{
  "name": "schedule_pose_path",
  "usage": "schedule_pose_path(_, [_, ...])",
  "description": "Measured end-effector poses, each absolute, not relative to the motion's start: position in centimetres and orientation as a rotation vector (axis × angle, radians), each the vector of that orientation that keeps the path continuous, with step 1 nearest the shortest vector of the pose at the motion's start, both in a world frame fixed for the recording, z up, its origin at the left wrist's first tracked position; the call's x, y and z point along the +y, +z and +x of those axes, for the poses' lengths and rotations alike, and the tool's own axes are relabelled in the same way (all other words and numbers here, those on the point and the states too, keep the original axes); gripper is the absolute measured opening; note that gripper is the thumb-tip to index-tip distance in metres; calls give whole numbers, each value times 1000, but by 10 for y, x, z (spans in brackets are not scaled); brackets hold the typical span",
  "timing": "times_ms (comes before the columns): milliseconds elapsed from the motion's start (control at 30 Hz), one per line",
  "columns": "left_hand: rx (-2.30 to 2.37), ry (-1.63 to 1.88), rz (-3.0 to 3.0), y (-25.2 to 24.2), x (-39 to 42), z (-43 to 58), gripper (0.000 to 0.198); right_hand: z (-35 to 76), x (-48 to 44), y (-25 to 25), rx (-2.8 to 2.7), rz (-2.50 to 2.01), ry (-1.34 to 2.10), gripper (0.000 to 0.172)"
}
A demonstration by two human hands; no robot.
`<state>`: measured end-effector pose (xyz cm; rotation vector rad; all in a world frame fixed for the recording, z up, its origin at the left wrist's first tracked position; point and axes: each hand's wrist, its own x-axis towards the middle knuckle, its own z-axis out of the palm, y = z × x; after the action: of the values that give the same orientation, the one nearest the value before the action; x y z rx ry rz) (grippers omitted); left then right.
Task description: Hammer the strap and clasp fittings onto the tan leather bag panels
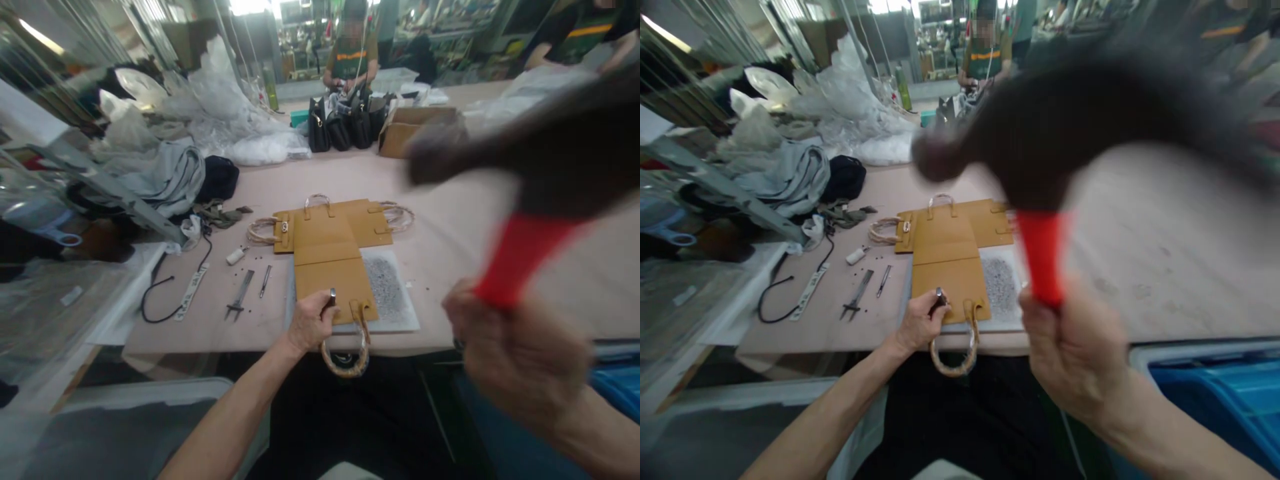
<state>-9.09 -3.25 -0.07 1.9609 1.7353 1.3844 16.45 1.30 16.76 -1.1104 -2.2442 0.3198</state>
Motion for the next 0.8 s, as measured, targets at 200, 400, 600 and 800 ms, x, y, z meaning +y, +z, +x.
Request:
schedule_pose_path(200, [1760, 1348, 1910, -7, -33, -93, 4, 160, 23, 142, -2590, -1199, 558, 31])
schedule_pose_path(400, [1647, 1288, 1852, 1, -36, -100, 15, 117, 63, 103, -2458, -1492, 735, 20])
schedule_pose_path(600, [1618, 1229, 1836, 10, -38, -105, 10, 82, 83, 57, -2491, -1667, 750, 26])
schedule_pose_path(800, [1573, 1350, 2091, 4, -41, -102, 11, 79, 82, 51, -2497, -1804, 677, 37])
